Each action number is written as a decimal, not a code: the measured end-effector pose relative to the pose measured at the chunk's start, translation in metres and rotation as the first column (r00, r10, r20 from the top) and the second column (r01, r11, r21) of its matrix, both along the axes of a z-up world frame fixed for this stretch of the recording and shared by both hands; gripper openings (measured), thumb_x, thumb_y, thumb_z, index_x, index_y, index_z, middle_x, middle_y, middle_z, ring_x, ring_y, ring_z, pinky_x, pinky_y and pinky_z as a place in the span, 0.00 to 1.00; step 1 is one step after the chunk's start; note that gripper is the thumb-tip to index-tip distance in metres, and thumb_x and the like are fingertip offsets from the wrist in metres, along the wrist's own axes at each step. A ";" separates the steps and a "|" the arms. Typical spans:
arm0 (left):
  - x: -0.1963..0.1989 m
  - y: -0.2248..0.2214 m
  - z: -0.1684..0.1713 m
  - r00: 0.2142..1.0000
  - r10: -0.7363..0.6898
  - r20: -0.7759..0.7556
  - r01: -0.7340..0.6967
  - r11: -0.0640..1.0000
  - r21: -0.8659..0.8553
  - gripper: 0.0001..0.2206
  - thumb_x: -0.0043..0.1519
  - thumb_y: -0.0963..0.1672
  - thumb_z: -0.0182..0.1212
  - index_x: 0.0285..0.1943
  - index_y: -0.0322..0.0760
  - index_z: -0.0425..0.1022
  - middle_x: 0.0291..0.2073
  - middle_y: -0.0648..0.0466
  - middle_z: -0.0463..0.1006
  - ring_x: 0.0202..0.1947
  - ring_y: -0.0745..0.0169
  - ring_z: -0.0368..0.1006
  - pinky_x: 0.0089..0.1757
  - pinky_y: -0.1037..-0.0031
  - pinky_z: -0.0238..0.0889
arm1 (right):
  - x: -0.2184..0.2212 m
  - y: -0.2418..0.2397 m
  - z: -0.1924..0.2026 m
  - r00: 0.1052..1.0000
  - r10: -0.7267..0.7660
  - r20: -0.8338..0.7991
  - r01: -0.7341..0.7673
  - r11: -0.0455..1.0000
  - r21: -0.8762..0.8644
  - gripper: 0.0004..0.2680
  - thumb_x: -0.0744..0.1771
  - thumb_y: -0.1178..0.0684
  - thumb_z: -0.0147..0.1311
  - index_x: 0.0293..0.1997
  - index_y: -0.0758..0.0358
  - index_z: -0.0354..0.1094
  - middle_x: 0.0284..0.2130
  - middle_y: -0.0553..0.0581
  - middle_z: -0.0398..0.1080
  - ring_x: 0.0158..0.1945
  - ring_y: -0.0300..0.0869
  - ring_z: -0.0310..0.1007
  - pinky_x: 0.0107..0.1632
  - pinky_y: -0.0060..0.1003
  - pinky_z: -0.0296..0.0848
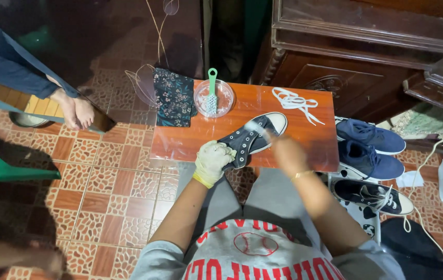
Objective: Applying a white substance, likely paint or adhesive, to the rubber sole and toe cap of a black sneaker using a small brush.
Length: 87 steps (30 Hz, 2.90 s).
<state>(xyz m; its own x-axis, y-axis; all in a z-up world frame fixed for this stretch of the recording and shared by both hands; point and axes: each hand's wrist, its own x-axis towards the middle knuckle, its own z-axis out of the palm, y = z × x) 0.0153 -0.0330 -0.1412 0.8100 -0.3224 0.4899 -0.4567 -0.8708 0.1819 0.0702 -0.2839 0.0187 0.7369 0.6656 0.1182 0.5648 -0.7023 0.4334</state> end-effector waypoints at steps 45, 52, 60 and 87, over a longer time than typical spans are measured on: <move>-0.025 -0.016 0.039 0.934 0.309 0.181 -0.095 0.701 -0.707 0.26 0.42 0.41 0.81 0.51 0.45 0.76 0.58 0.53 0.76 0.60 0.49 0.73 0.60 0.67 0.68 | -0.046 0.015 -0.013 0.981 0.104 -0.166 -0.039 0.934 0.355 0.16 0.65 0.49 0.52 0.60 0.36 0.69 0.27 0.48 0.69 0.25 0.43 0.77 0.25 0.41 0.77; -0.024 -0.015 0.036 0.943 0.326 0.062 -0.183 0.667 -0.722 0.25 0.42 0.46 0.82 0.48 0.48 0.77 0.57 0.57 0.78 0.59 0.55 0.74 0.58 0.69 0.69 | 0.066 0.041 -0.020 0.985 0.035 -0.167 0.041 0.900 0.433 0.15 0.68 0.52 0.49 0.64 0.48 0.61 0.33 0.55 0.70 0.31 0.49 0.79 0.30 0.42 0.79; -0.019 -0.010 0.043 0.943 0.241 -0.231 -0.321 0.463 -0.826 0.39 0.35 0.48 0.86 0.58 0.39 0.74 0.53 0.48 0.78 0.57 0.51 0.74 0.57 0.68 0.69 | 0.119 0.101 -0.045 0.979 0.103 -0.175 -0.063 0.973 0.223 0.09 0.66 0.58 0.48 0.46 0.51 0.74 0.28 0.54 0.72 0.32 0.52 0.81 0.33 0.48 0.79; 0.026 0.005 0.020 0.967 0.099 0.234 0.053 0.823 -0.566 0.45 0.45 0.49 0.77 0.72 0.26 0.64 0.56 0.37 0.76 0.50 0.40 0.76 0.56 0.60 0.68 | -0.033 -0.013 -0.036 0.897 0.263 -0.354 0.101 0.658 0.747 0.20 0.63 0.58 0.60 0.63 0.45 0.72 0.35 0.59 0.75 0.40 0.54 0.77 0.41 0.46 0.78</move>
<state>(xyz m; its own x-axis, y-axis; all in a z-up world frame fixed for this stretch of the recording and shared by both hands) 0.0412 -0.0279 -0.1211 0.6443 0.0890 0.7596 -0.5330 -0.6601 0.5294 0.0368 -0.2973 -0.0177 0.7795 0.5484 0.3028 0.6218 -0.6189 -0.4799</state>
